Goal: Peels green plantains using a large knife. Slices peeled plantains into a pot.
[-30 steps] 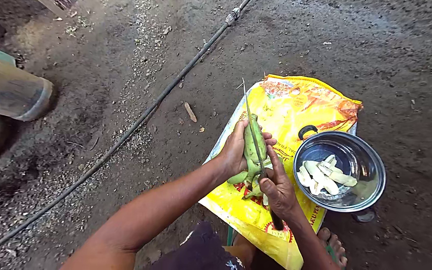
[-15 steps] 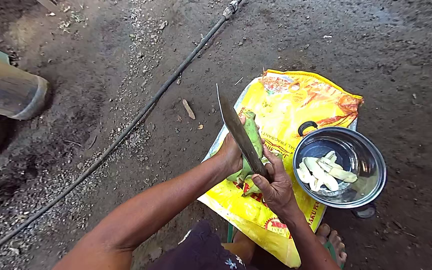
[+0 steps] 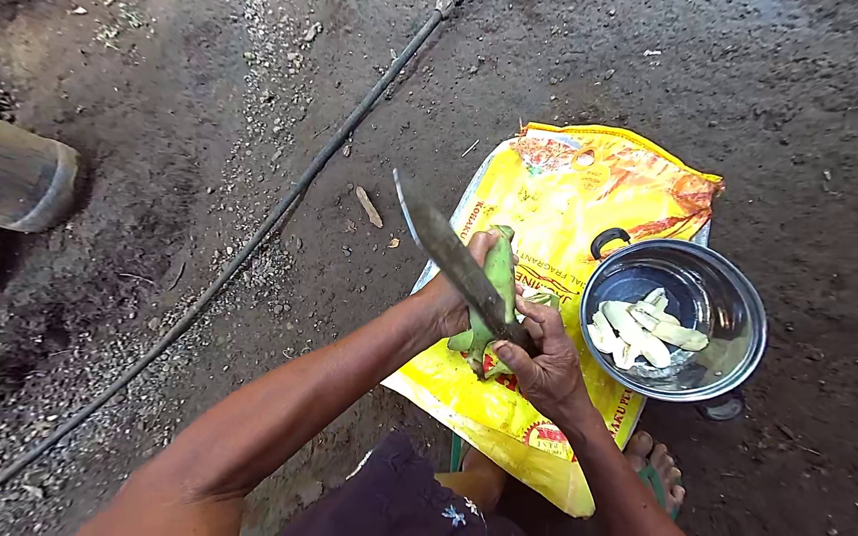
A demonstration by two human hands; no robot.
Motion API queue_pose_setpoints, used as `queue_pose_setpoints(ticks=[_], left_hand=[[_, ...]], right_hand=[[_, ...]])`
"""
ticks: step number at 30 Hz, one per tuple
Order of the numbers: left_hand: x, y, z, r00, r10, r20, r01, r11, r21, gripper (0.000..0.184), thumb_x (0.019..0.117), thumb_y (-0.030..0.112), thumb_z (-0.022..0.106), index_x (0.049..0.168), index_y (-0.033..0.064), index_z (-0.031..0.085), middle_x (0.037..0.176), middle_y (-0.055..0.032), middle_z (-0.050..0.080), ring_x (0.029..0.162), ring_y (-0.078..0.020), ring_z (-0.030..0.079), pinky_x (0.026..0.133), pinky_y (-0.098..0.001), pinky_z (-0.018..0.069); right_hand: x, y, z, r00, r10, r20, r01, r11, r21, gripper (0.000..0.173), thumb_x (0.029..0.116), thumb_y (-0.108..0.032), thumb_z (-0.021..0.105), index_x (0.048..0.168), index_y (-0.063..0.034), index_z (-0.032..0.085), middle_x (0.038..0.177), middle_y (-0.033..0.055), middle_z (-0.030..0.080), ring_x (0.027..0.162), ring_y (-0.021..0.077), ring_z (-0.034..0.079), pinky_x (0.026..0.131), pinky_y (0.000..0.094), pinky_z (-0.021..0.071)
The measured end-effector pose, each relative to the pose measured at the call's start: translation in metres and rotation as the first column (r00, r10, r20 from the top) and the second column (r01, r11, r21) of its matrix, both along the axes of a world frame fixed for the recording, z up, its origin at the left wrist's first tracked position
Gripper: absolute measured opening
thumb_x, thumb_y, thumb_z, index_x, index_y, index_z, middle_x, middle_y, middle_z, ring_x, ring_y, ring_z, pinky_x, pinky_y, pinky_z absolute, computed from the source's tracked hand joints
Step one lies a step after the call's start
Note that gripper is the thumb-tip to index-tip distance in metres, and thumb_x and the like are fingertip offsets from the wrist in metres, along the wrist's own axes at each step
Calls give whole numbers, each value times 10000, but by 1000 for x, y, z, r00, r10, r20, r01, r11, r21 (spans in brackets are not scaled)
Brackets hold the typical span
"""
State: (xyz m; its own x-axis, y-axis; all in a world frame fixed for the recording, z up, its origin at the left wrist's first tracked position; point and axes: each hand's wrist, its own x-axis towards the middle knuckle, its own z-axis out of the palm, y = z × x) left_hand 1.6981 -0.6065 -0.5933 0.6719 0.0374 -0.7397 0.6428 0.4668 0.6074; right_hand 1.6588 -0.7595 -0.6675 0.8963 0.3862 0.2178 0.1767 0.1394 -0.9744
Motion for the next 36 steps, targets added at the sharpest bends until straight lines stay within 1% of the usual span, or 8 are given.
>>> queue_pose_setpoints(ticks=[3, 5, 8, 14, 20, 23, 27, 36], left_hand=[[-10, -4, -2, 999, 23, 32, -21, 998, -57, 482, 1091, 497, 298, 1037, 116, 588, 746, -35, 609, 621, -118, 631, 567, -248, 555], [-10, -8, 0, 997, 46, 61, -42, 997, -65, 485, 1094, 500, 283, 1061, 118, 579, 751, -37, 616, 648, -123, 644, 591, -254, 563], [-5, -11, 4, 996, 66, 52, -65, 998, -12, 509, 1087, 523, 301, 1118, 102, 585, 799, -62, 638, 685, -160, 657, 626, -301, 576], [-7, -12, 1, 995, 29, 99, -39, 994, 103, 448, 1085, 488, 357, 1161, 114, 591, 852, -59, 670, 718, -141, 678, 633, -288, 587], [-11, 3, -8, 935, -127, 331, 127, 992, 20, 756, 1002, 706, 77, 1306, 171, 516, 1060, -37, 662, 973, -141, 664, 836, -327, 576], [-15, 8, -13, 850, -190, 491, 218, 976, 1, 984, 835, 896, 310, 1536, 206, 282, 1238, -23, 620, 1144, -156, 627, 960, -362, 553], [-18, 4, -14, 792, -226, 568, 218, 972, 83, 1209, 630, 882, 660, 1542, 223, 218, 1195, 0, 617, 1069, -132, 654, 923, -354, 579], [-26, -7, -11, 838, -199, 508, 77, 965, 252, 1108, 684, 938, 551, 1469, 186, 336, 1106, 30, 644, 974, -86, 670, 842, -296, 592]], right_hand=[[3, -1, 2, 998, 4, -55, -3, 1000, 28, 451, 959, -370, 679, 1199, -8, 556, 778, -86, 644, 708, -57, 609, 673, 152, 537], [7, -6, 4, 998, 20, -66, -22, 999, -26, 564, 959, -421, 663, 1287, 15, 520, 751, -86, 608, 670, -61, 574, 640, 148, 515], [16, -12, 11, 983, 107, -147, -119, 990, -75, 827, 963, -452, 615, 1526, 75, 318, 803, -65, 627, 688, -61, 573, 658, 145, 516], [16, -19, 10, 950, 215, -228, -235, 970, -63, 839, 964, -468, 600, 1554, 48, 298, 763, -86, 600, 620, -62, 510, 589, 137, 464], [13, -13, 13, 957, 152, -248, -160, 987, -13, 838, 975, -448, 598, 1553, 69, 281, 755, -95, 605, 619, -77, 501, 577, 123, 446], [12, -11, 15, 950, 148, -275, -131, 988, 80, 885, 963, -457, 616, 1567, 70, 240, 763, -97, 607, 613, -78, 488, 565, 122, 433], [9, -7, 18, 962, 128, -241, -90, 982, 164, 840, 972, -419, 626, 1543, 86, 273, 806, -91, 648, 658, -78, 536, 598, 120, 465], [1, 2, 16, 978, 29, -209, 1, 990, 142, 702, 980, -352, 634, 1462, 91, 381, 832, -65, 667, 705, -65, 600, 662, 136, 529]])
